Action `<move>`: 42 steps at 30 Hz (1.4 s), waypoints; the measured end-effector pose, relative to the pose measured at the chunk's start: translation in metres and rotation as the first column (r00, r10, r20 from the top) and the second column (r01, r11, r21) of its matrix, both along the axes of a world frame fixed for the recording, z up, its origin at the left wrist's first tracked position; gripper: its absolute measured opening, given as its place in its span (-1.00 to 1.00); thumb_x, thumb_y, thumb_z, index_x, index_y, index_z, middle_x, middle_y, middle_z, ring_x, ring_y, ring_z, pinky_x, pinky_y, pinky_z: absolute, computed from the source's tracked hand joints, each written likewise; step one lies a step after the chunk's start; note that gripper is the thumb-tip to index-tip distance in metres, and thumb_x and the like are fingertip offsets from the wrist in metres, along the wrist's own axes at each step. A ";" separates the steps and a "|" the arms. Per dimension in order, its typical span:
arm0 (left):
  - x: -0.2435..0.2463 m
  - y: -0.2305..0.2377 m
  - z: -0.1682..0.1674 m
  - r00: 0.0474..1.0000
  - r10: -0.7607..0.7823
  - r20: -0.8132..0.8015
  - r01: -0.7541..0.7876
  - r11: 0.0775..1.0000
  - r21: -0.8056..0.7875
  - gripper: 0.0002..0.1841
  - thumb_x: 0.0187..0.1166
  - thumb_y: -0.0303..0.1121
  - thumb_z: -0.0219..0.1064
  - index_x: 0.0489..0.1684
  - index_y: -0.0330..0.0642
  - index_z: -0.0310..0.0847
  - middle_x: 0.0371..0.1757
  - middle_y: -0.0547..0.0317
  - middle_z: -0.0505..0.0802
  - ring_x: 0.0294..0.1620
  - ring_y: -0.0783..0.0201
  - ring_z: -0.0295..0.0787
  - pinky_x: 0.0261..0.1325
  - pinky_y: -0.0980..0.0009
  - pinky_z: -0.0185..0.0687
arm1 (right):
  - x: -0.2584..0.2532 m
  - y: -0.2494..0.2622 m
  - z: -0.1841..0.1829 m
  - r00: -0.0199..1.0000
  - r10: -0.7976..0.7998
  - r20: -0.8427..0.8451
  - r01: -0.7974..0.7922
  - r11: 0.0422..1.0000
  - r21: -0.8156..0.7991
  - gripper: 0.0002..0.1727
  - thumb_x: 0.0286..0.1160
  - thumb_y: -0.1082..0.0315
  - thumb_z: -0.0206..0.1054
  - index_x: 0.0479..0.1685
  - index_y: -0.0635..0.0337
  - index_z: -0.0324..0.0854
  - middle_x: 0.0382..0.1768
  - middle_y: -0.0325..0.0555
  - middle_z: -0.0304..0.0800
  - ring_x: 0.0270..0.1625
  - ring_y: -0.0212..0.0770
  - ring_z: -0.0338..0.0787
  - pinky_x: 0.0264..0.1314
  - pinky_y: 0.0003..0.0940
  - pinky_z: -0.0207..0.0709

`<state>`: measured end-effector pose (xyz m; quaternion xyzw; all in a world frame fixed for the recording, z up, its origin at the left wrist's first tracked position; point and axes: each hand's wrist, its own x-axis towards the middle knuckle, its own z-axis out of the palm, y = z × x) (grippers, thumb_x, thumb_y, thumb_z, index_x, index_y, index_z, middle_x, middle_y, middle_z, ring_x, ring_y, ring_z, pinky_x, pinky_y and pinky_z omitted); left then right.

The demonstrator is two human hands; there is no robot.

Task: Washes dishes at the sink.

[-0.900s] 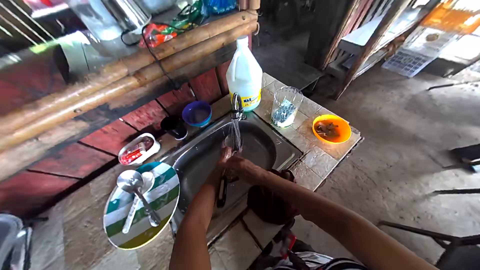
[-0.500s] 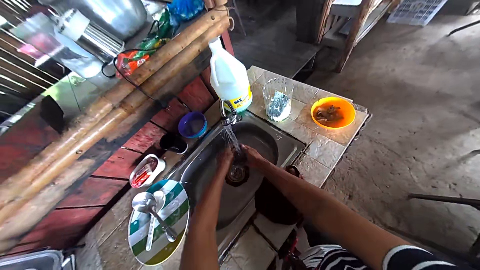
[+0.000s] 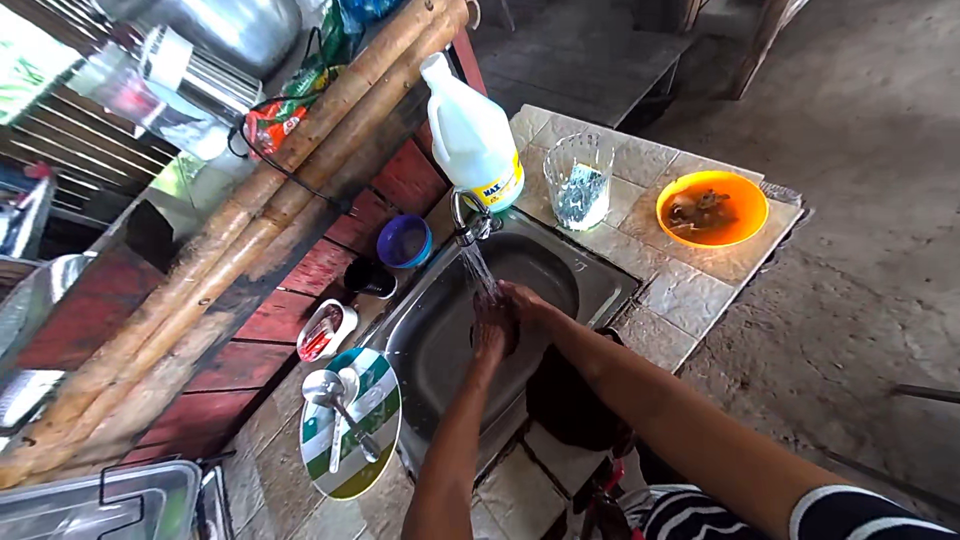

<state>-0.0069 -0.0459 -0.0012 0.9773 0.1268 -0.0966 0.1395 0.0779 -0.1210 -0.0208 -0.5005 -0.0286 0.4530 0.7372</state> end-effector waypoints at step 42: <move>-0.059 0.041 0.084 0.879 0.317 -0.356 -0.446 0.812 -0.377 -0.43 0.90 -0.28 -0.03 0.85 -0.26 0.05 0.43 -0.23 0.71 0.35 0.04 0.72 0.44 0.12 0.55 | 0.007 0.009 0.015 0.993 0.007 -0.115 -0.036 0.967 -0.254 -0.54 0.84 0.49 -0.08 0.67 0.28 0.23 0.46 0.28 0.48 0.27 0.07 0.70 0.17 -0.02 0.69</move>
